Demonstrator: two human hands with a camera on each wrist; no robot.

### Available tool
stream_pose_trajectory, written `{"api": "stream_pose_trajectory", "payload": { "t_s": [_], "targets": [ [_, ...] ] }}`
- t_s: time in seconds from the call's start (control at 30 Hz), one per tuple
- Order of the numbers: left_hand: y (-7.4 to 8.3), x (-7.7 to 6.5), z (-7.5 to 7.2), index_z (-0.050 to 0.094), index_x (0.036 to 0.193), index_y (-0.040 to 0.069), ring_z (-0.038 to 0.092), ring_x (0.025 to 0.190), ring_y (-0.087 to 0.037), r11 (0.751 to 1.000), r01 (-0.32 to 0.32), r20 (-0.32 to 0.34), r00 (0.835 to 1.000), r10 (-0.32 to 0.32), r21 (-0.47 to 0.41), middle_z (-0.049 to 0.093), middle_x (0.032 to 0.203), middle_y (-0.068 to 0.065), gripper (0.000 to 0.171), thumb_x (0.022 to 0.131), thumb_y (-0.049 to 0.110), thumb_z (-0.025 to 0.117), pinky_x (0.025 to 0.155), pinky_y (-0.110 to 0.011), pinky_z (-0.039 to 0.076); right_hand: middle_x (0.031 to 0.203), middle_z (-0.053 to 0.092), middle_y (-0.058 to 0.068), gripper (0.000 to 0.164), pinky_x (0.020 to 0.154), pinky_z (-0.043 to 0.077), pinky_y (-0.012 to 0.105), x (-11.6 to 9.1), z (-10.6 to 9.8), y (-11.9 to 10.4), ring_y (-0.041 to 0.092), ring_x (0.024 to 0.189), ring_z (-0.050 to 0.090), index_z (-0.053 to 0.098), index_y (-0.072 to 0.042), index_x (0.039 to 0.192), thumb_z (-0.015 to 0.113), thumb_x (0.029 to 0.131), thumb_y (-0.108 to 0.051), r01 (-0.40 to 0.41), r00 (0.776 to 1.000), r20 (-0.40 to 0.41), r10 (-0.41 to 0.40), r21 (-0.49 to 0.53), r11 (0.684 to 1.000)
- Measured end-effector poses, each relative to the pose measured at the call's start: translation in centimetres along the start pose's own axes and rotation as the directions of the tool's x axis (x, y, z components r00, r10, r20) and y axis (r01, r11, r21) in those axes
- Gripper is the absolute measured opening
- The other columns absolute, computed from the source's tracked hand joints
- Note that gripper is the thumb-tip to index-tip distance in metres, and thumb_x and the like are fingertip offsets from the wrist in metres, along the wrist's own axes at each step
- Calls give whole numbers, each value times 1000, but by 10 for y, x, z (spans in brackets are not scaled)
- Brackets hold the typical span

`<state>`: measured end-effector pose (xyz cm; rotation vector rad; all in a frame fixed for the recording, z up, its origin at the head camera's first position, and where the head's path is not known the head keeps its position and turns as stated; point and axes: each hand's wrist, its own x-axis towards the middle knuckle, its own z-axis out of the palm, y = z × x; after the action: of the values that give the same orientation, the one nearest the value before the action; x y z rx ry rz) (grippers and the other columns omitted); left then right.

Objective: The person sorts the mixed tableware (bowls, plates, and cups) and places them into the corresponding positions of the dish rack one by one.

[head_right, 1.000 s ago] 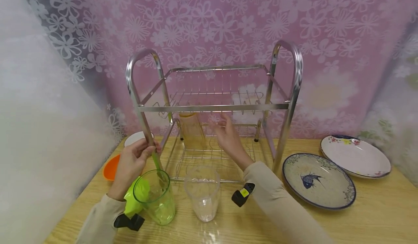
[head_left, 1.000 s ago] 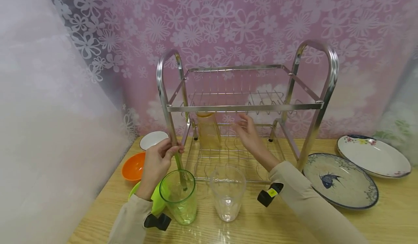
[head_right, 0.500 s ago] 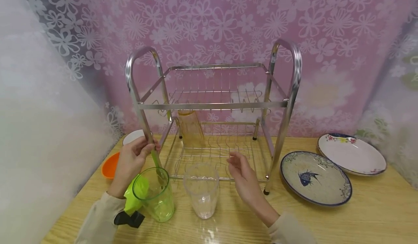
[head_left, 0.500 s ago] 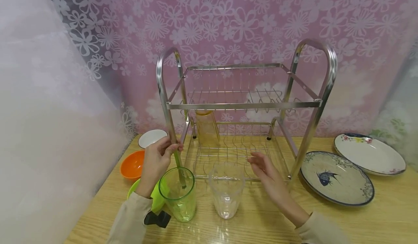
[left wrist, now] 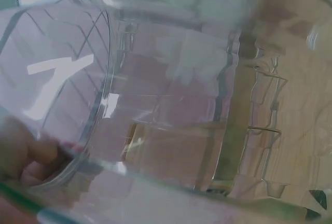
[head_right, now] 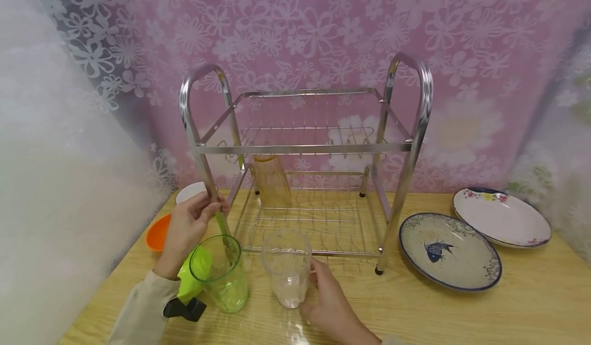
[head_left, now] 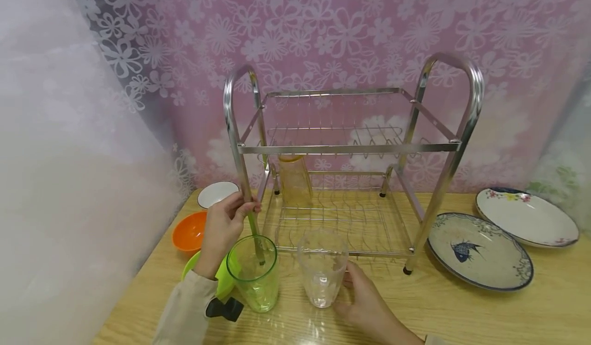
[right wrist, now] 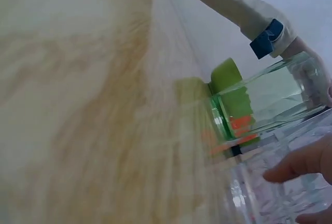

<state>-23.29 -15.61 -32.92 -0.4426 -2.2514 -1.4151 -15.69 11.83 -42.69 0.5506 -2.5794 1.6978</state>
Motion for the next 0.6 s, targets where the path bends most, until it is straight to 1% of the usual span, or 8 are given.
{"api": "stream_pose_trajectory", "payload": {
  "t_s": [0.03,0.1,0.13,0.3,0.37,0.43,0.53,0.6],
  "targets": [
    [0,0,0,69,100,-4,70,80,-23,1000,1,3,1000,-1,3,73,88,-11,14,90,4,64,81,-34,58,137,46,23,76,101,37,65,1,2,2,45,122,46,38,2,139,79,74,2,-11,999,30,11,15,1000],
    [0,0,0,69,101,-4,70,80,-23,1000,4,3,1000,-4,6,73,88,-11,14,91,4,64,81,-34,58,140,44,24,79,102,30,70,4,5,6,49,127,41,38,1,140,82,74,-6,-20,997,71,17,45,999],
    [0,0,0,69,101,-4,70,80,-23,1000,4,0,1000,-4,7,73,88,-11,14,91,4,64,81,-34,58,140,45,25,80,102,29,71,6,6,7,50,128,39,39,2,139,83,74,-9,-19,996,85,14,56,998],
    [0,-1,1,69,100,-4,70,80,-23,1000,7,-10,1000,-7,6,73,88,-11,14,90,3,64,80,-34,58,137,47,25,75,101,34,68,10,8,10,49,125,43,43,2,135,84,74,-15,-17,992,126,3,108,994],
    [0,-1,2,69,100,-4,70,80,-23,1000,2,-10,1000,-2,3,73,88,-11,13,90,3,64,80,-33,58,134,50,23,72,99,39,65,9,8,12,47,122,47,46,0,133,84,74,-16,-18,993,121,5,107,994],
    [1,0,2,69,100,-4,70,79,-22,1000,-1,-8,1000,1,3,73,88,-11,13,90,3,64,79,-32,58,134,51,20,70,99,41,61,7,7,14,44,122,48,48,-2,131,84,74,-19,-30,994,111,18,106,994],
    [1,0,2,70,100,-3,70,78,-20,1000,-7,-9,1000,7,22,73,87,-9,14,91,5,64,79,-31,58,138,49,18,67,105,39,52,5,4,16,42,127,45,49,-5,130,84,75,-21,-67,994,94,54,140,988],
    [1,1,1,70,101,-3,70,79,-20,1000,-6,-9,1000,6,26,73,87,-9,14,91,5,63,79,-31,58,142,44,20,63,108,36,47,5,2,16,43,131,41,49,-4,129,82,77,-21,-63,995,85,49,173,983]
  ]
}}
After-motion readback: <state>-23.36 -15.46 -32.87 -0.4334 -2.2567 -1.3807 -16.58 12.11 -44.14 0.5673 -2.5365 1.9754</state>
